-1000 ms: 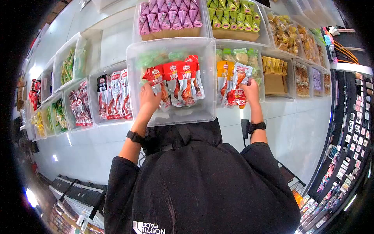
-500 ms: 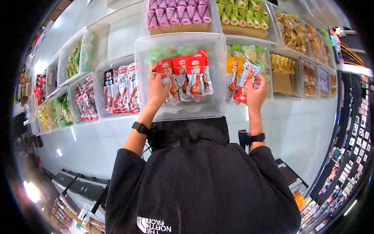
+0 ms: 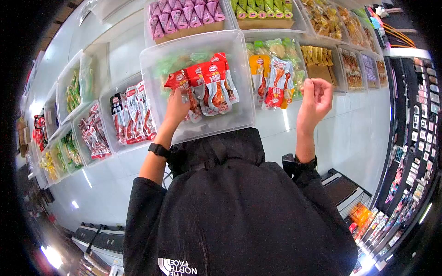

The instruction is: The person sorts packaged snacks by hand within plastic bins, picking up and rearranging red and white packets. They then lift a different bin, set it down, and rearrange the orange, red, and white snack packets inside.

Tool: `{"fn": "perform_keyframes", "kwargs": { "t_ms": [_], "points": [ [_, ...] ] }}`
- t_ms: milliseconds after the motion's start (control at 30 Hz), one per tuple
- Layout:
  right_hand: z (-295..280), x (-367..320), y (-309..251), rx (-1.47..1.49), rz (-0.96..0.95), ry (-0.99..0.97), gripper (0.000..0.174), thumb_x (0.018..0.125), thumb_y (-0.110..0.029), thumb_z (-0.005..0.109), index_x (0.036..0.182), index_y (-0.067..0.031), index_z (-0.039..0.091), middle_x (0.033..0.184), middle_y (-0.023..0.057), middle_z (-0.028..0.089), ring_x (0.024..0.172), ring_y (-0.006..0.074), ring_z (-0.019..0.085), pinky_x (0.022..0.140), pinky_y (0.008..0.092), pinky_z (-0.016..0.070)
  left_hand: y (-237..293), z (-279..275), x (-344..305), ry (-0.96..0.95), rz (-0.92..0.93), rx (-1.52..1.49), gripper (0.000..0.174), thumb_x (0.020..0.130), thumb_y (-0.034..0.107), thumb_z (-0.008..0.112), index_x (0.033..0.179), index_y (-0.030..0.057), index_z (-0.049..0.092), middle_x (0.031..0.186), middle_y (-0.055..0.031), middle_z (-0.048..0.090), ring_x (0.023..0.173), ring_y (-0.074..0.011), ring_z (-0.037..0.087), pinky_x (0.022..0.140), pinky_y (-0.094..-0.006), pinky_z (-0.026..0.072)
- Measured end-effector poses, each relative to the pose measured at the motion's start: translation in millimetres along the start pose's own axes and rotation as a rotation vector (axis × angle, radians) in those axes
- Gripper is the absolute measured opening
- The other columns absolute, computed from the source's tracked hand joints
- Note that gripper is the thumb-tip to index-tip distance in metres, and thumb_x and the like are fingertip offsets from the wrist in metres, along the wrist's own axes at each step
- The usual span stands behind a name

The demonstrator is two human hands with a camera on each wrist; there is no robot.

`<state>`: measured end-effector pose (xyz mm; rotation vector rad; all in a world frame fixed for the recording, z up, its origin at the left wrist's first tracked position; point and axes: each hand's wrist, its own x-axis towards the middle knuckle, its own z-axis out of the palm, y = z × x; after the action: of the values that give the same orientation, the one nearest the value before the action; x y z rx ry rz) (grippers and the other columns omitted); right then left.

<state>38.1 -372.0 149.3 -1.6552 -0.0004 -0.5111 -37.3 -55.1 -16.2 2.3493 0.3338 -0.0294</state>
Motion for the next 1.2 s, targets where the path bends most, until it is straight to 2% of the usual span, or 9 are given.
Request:
{"fn": "perform_keyframes", "kwargs": {
  "t_ms": [300,467,667,700,767,867,900,1000,1200],
  "points": [
    [34.3,-3.9,15.1,-0.219,-0.1,-0.183,0.008,0.079,-0.005,0.062,0.083,-0.0032,0.055,0.072,0.0032,0.06,0.061,0.009,0.055,0.058,0.0234,0.0446,74.2,-37.4,-17.3,0.151,0.291,0.331,0.033,0.076,0.012,0.06,0.108,0.0054,0.052,0.12,-0.024,0.043,0.11,-0.0429,0.044,0.09,-0.0451,0.0395],
    [68.7,33.6,-1.7,-0.417,-0.609,-0.177,0.01,0.078,-0.007,0.063,0.087,-0.0061,0.057,0.073,0.0063,0.06,0.06,0.0176,0.058,0.057,0.0282,0.0464,219.2,-42.1,-44.0,-0.604,0.391,-0.378,0.032,0.089,0.022,0.047,0.107,-0.0035,0.054,0.108,-0.0235,0.056,0.101,-0.0357,0.055,0.086,-0.0411,0.0438],
    [74.8,54.2,-127.3,0.149,-0.555,0.042,0.005,0.079,-0.002,0.06,0.085,-0.0011,0.06,0.079,0.0107,0.062,0.066,0.0188,0.06,0.064,0.0316,0.0522,277.5,-39.9,-60.4,-0.245,0.861,-0.023,0.043,0.077,0.036,0.061,0.096,0.0003,0.046,0.08,-0.0125,0.054,0.069,-0.0253,0.058,0.056,-0.0357,0.0491],
    [45.9,66.3,-141.8,-0.21,-1.02,0.051,0.012,0.071,-0.008,0.066,0.082,-0.0065,0.061,0.076,0.0035,0.06,0.057,0.0151,0.053,0.053,0.0301,0.0448,275.6,-38.4,-62.4,0.008,1.054,-0.058,0.039,0.075,0.035,0.061,0.091,0.0022,0.049,0.077,-0.0089,0.054,0.06,-0.0191,0.054,0.047,-0.0309,0.0444],
    [31.3,34.0,-183.9,-0.044,-0.976,-0.079,0.01,0.072,-0.01,0.066,0.079,-0.0099,0.059,0.073,-0.0005,0.058,0.057,0.0112,0.052,0.054,0.0269,0.0422,279.9,-56.0,-68.4,0.29,1.247,-0.066,0.034,0.073,0.033,0.061,0.086,0.0028,0.053,0.072,-0.0043,0.051,0.055,-0.0135,0.048,0.042,-0.026,0.0374],
    [27.8,-4.8,-242.4,0.473,-0.798,-0.452,0.014,0.075,-0.016,0.066,0.069,-0.0204,0.054,0.066,-0.0126,0.054,0.058,-0.0007,0.05,0.056,0.0171,0.0343,284.4,-77.5,-84.4,0.351,1.242,-0.052,0.024,0.071,0.024,0.057,0.084,0.0041,0.055,0.071,-0.0024,0.052,0.053,-0.0105,0.046,0.044,-0.0219,0.0338],
    [27.9,36.1,-244.5,0.475,-1.026,-1.188,0.038,0.082,-0.042,0.057,0.112,-0.0198,0.046,0.108,0.0022,0.054,0.087,0.0204,0.058,0.066,0.0291,0.0422,282.8,-80.7,-88.8,0.347,1.242,-0.022,0.022,0.069,0.021,0.057,0.084,0.0052,0.054,0.071,-0.0021,0.051,0.053,-0.0099,0.045,0.044,-0.0217,0.0317],
    [44.4,3.6,-236.9,0.789,-0.929,-0.911,0.017,0.087,-0.027,0.054,0.098,-0.0145,0.053,0.088,-0.0076,0.059,0.067,0.009,0.058,0.062,0.0233,0.0419,275.9,-80.3,-92.6,0.352,1.215,-0.076,0.018,0.069,0.019,0.056,0.082,0.0084,0.051,0.069,-0.0011,0.048,0.053,-0.0101,0.045,0.044,-0.0218,0.0304],
    [45.3,-1.0,-249.3,0.612,-0.889,-1.071,0.011,0.089,-0.025,0.052,0.091,-0.0137,0.053,0.08,-0.0089,0.058,0.063,0.006,0.057,0.061,0.0222,0.0409,264.0,-76.2,-94.6,0.344,1.181,-0.136,0.018,0.072,0.023,0.057,0.08,0.0089,0.05,0.068,-0.0007,0.047,0.052,-0.0108,0.046,0.043,-0.0221,0.0324]
  ]
}}
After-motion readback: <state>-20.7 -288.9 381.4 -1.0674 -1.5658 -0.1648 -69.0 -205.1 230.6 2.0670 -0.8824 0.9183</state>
